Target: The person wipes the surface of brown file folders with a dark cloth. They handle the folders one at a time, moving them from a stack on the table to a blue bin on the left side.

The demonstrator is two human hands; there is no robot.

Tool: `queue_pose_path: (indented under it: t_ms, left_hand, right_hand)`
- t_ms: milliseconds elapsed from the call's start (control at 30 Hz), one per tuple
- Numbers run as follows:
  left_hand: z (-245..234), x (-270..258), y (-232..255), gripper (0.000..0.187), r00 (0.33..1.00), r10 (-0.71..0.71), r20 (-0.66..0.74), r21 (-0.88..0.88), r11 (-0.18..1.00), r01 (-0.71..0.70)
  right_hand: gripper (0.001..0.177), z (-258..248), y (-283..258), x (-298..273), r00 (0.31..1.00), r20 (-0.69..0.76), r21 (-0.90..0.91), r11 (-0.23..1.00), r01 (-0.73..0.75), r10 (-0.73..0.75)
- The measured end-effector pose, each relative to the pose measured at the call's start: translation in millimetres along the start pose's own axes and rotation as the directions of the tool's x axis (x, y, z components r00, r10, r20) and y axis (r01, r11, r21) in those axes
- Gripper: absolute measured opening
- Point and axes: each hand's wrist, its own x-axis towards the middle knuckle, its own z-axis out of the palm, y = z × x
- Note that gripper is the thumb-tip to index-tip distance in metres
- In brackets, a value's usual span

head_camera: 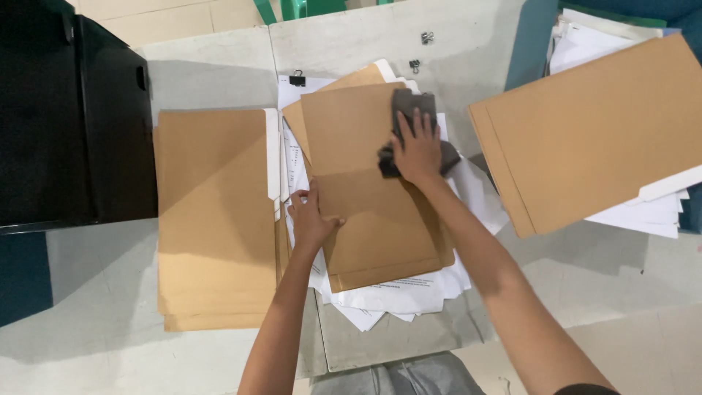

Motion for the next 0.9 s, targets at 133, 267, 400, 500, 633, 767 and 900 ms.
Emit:
queue_pose_path:
  t_ms: [133,267,400,500,633,767,900]
  left_hand:
    - [7.6,0.0,-7.1,0.12,1.0,-0.019,0.016,-0.011,1.0,0.019]
    - [16.4,5.3,-17.1,0.12,0.999,0.037,-0.023,-0.011,0.999,-0.038]
    - [13.6,4.4,-19.3,0.118,0.998,0.059,-0.031,0.002,0.998,-0.059]
    - [1.7,0.6,-10.3,0.121,0.998,0.059,0.029,0.005,0.998,-0.059]
    - [2.6,-3.2,-15.4,0.123,0.998,0.053,0.037,-0.051,0.997,-0.051]
    - [16.9,1.0,-36.9,0.118,0.985,0.168,-0.044,-0.086,0.981,-0.171]
    - [19.4,0.9,-47.5,0.095,0.964,0.218,-0.152,-0.128,0.963,-0.238]
  right_hand:
    - [0.056,0.3,-56.1,-17.9,0.999,-0.051,-0.065,0.998,0.005,-0.008]
    - [0.054,-18.8,-114.7,-111.2,0.977,-0.033,-0.045,0.977,0.208,-0.21]
    - [0.056,-39.6,-115.3,-175.1,0.972,0.005,0.059,0.971,0.233,-0.234]
    - [0.063,-45.2,-78.5,-184.4,0.997,-0.021,0.034,0.997,0.074,-0.073]
    - [0.064,-27.0,-60.2,-166.6,0.99,-0.087,-0.001,0.994,-0.11,0.109]
    - [0.06,-4.5,-96.4,-141.2,0.905,-0.203,-0.057,0.919,-0.391,0.373]
    - [0.055,14.0,-153.9,-120.4,0.89,-0.155,0.009,0.902,-0.433,0.429]
